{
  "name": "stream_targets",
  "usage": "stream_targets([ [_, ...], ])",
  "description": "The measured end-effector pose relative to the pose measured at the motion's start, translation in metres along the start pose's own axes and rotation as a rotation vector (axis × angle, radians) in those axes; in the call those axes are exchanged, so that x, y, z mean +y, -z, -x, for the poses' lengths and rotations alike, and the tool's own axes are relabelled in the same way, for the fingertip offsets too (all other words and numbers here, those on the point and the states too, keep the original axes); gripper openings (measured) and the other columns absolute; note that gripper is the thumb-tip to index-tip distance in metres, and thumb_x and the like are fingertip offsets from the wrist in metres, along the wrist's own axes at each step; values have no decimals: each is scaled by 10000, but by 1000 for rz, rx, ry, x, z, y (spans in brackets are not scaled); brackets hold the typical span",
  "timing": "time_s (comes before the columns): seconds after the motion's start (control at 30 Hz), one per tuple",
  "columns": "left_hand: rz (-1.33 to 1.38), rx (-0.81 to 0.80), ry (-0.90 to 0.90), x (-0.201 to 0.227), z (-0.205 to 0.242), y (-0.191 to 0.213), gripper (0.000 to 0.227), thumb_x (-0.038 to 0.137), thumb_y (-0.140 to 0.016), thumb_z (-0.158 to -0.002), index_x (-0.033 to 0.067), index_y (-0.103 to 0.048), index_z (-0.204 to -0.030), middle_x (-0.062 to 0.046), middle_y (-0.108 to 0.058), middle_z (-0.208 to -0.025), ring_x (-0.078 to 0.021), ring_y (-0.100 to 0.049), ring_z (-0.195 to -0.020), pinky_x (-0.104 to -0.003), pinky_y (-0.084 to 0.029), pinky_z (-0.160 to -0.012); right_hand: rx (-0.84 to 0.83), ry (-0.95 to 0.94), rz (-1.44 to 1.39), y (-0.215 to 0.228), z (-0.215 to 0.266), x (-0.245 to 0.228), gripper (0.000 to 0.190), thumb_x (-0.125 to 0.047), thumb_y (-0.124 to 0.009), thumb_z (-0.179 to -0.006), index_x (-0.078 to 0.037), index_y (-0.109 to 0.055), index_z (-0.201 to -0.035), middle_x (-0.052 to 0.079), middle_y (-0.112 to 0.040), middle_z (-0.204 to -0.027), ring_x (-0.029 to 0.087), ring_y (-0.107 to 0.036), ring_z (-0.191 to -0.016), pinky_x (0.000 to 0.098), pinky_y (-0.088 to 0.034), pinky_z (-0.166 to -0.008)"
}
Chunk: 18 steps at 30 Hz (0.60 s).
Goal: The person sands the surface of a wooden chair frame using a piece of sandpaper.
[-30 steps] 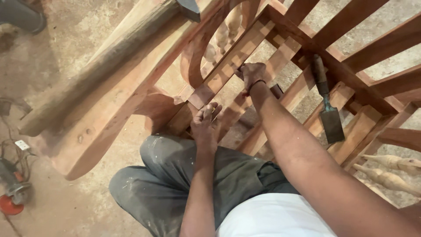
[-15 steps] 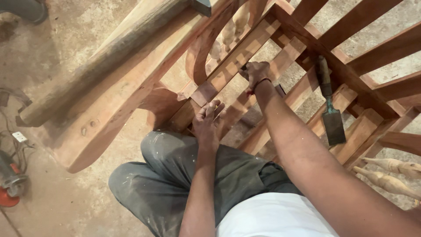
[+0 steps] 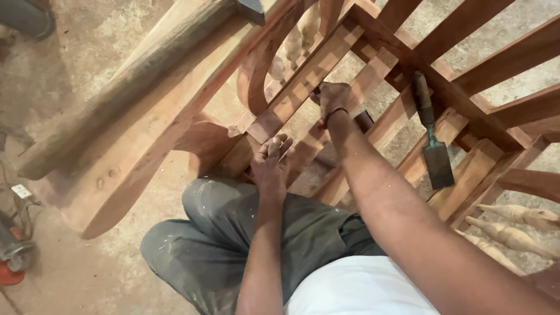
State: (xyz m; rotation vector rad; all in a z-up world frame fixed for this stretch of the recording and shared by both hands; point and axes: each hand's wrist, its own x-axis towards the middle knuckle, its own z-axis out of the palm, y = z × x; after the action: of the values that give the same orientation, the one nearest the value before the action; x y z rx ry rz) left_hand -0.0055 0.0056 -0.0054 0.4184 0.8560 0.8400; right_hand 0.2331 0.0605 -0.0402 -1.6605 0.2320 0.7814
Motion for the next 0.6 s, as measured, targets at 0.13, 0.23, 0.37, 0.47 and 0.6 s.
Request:
stream_targets([
  [0.13, 3, -27, -29, -3, -2, -1, 329, 198, -675, -998, -84, -660, -1166, -136, -690, -1138, -232, -703, -1038, -305, -575, -811, -16, 251, -54, -1, -8, 22, 107, -3, -611, -926, 69, -689, -916, 113, -711, -796, 179, -693, -609, 288, -600, -536],
  [0.23, -12, -37, -38, -1, 1, -1, 324, 202, -676, -998, -75, -664, -1165, -132, -690, -1135, -222, -698, -1031, -308, -576, -810, -9, 289, -63, -5, -20, 36, 133, 21, -564, -912, 60, -690, -934, 124, -711, -798, 191, -677, -609, 294, -570, -529],
  [0.37, -79, -13, -56, 0, 5, -6, 322, 209, -678, -997, -73, -676, -1151, -134, -694, -1129, -219, -701, -1017, -307, -581, -802, -52, 358, -116, 1, -43, 58, 138, 61, -564, -876, 73, -643, -988, 126, -694, -861, 199, -727, -669, 312, -643, -559],
  [0.47, -90, -13, -55, 1, 5, -8, 325, 212, -680, -993, -76, -674, -1141, -134, -702, -1140, -222, -706, -1021, -306, -585, -806, -127, 308, -264, 3, -62, 68, 143, 91, -576, -867, 89, -644, -992, 164, -687, -822, 234, -701, -638, 348, -620, -524],
  [0.6, -159, 3, -64, 0, 5, -8, 335, 223, -681, -1000, -83, -679, -1137, -142, -709, -1138, -229, -708, -1033, -309, -585, -808, -87, 314, -183, -4, -66, 73, 61, 18, -639, -915, 40, -610, -963, 154, -683, -809, 222, -697, -617, 339, -596, -481],
])
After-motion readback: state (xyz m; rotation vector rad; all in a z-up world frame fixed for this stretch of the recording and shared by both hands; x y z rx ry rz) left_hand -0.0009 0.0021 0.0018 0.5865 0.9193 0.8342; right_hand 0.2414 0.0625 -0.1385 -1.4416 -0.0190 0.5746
